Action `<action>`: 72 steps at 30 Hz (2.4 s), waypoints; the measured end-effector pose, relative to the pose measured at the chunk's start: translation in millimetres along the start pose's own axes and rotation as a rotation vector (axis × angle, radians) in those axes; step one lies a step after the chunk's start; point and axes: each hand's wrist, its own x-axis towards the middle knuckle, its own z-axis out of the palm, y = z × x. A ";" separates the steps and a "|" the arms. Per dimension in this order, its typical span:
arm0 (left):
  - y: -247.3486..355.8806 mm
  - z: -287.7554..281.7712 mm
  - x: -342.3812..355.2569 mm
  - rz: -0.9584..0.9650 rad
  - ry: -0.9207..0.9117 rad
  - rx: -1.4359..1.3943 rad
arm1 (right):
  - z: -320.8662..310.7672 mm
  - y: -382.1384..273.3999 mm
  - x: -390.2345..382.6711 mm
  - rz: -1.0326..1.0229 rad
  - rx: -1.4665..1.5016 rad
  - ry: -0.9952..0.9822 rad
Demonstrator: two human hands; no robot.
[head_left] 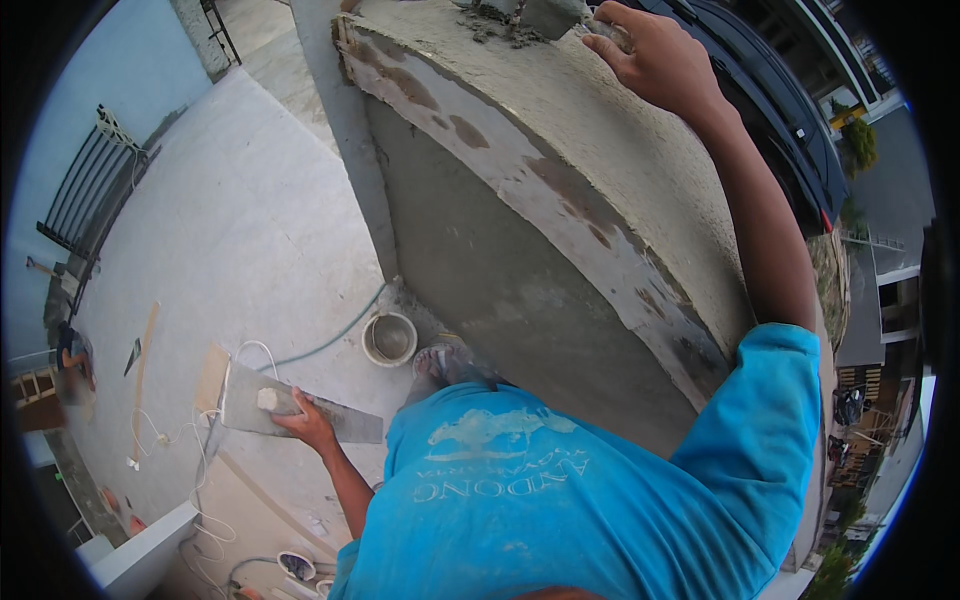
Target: The person applies and smooths plaster onto a curved exterior wall using a trowel and a larger float. They repeatedly scoop plaster from a bucket, spread it along the wall surface, and level it with the tools.
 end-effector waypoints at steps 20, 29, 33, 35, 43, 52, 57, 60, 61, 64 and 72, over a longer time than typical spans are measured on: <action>16.6 8.9 6.9 0.058 -0.083 -0.156 | -7.8 32.0 -42.8 0.037 0.120 -0.115; 17.4 17.1 8.6 0.054 -0.108 -0.133 | -30.2 7.7 -74.2 0.112 0.088 -0.191; 8.6 18.4 9.5 0.068 -0.102 -0.160 | -42.6 2.8 -99.0 0.205 -0.084 -0.079; 4.3 19.9 9.6 0.053 -0.097 -0.150 | -40.8 0.8 -113.1 0.238 -0.083 0.008; -2.8 27.1 7.8 0.001 -0.071 -0.130 | -13.4 45.6 -107.2 0.280 0.176 0.072; -19.7 27.1 10.5 -0.007 -0.072 -0.198 | 52.5 32.5 -55.5 -0.051 0.071 0.268; -27.3 21.0 7.3 -0.003 -0.044 -0.137 | 73.9 9.7 -28.4 -0.111 0.012 0.239; -29.1 17.1 4.3 -0.026 -0.019 -0.109 | 83.2 3.4 -25.4 -0.114 -0.007 0.230; -29.5 16.1 3.8 -0.057 -0.022 -0.141 | 86.6 2.4 -24.2 -0.128 -0.003 0.239; -28.7 13.0 3.3 -0.062 -0.005 -0.134 | 95.6 4.9 -16.1 -0.213 -0.091 0.265; -19.6 10.7 4.8 -0.037 0.007 -0.032 | 83.2 44.6 -5.7 -0.296 -0.008 0.140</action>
